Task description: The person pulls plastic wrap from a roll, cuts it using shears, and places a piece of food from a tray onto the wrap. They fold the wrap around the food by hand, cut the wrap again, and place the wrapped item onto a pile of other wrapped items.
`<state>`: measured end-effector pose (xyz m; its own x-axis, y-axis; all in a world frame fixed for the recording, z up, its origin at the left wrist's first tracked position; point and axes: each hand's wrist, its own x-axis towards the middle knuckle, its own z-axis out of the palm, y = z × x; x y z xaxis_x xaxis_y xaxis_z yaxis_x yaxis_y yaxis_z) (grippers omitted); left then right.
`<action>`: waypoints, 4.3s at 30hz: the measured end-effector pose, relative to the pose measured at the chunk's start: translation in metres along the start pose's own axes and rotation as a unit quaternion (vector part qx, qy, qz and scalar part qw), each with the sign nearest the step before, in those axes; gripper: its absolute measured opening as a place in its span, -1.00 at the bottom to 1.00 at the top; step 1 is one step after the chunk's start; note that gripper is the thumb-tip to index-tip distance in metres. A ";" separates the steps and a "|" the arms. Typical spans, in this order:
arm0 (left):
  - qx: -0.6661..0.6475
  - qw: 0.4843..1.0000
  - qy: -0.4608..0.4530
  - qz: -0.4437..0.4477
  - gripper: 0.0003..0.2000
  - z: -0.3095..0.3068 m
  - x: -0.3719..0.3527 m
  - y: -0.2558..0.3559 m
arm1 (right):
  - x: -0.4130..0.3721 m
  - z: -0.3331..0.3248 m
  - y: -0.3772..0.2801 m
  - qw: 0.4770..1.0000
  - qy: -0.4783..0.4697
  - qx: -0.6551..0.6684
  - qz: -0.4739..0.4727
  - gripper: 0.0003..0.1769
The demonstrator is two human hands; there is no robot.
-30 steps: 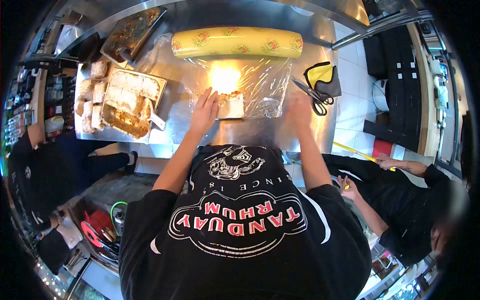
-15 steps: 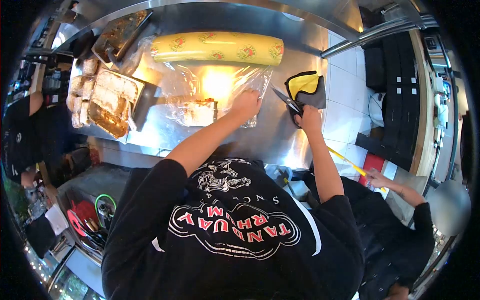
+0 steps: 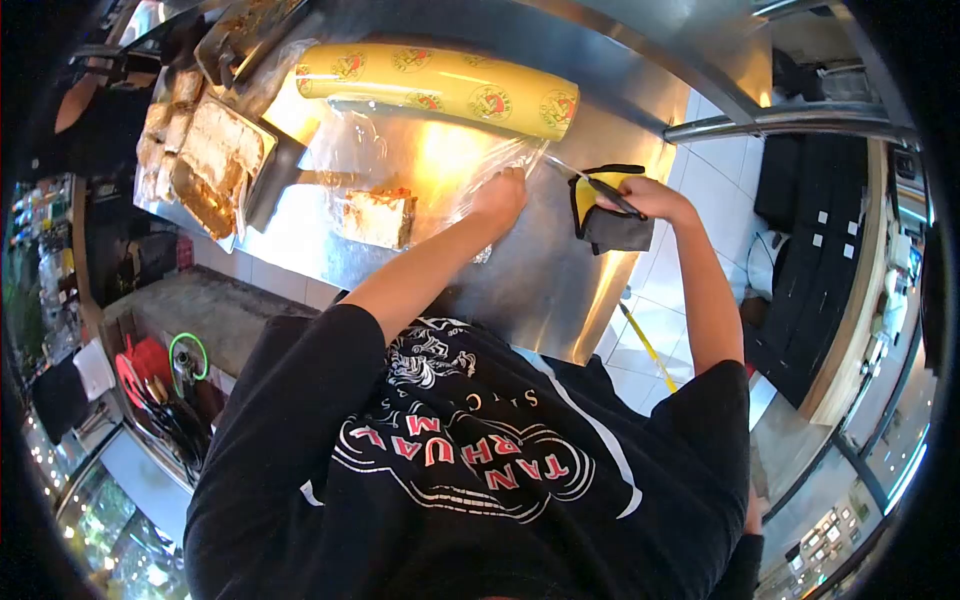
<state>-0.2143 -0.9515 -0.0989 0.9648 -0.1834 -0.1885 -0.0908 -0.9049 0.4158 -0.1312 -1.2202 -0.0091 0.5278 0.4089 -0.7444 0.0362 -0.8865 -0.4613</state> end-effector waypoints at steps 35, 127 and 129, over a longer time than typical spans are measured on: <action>-0.120 0.991 0.024 0.048 -0.77 -0.007 -0.008 -0.007 | 0.056 -0.032 -0.125 0.987 -0.013 -0.103 -0.125 -0.28; 0.104 0.957 -0.057 0.265 -0.65 -0.167 0.011 -0.231 | 0.126 0.122 -0.199 0.943 0.311 0.074 -0.094 -0.67; 0.112 0.947 -0.057 0.295 -0.67 -0.163 0.022 -0.245 | 0.103 0.115 -0.211 0.924 0.353 0.071 -0.129 -0.74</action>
<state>-0.1302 -0.6713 -0.0596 0.6981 -0.7112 -0.0828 -0.6681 -0.6885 0.2821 -0.1818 -0.9656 -0.0440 0.9412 0.3145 -0.1230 0.1530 -0.7218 -0.6750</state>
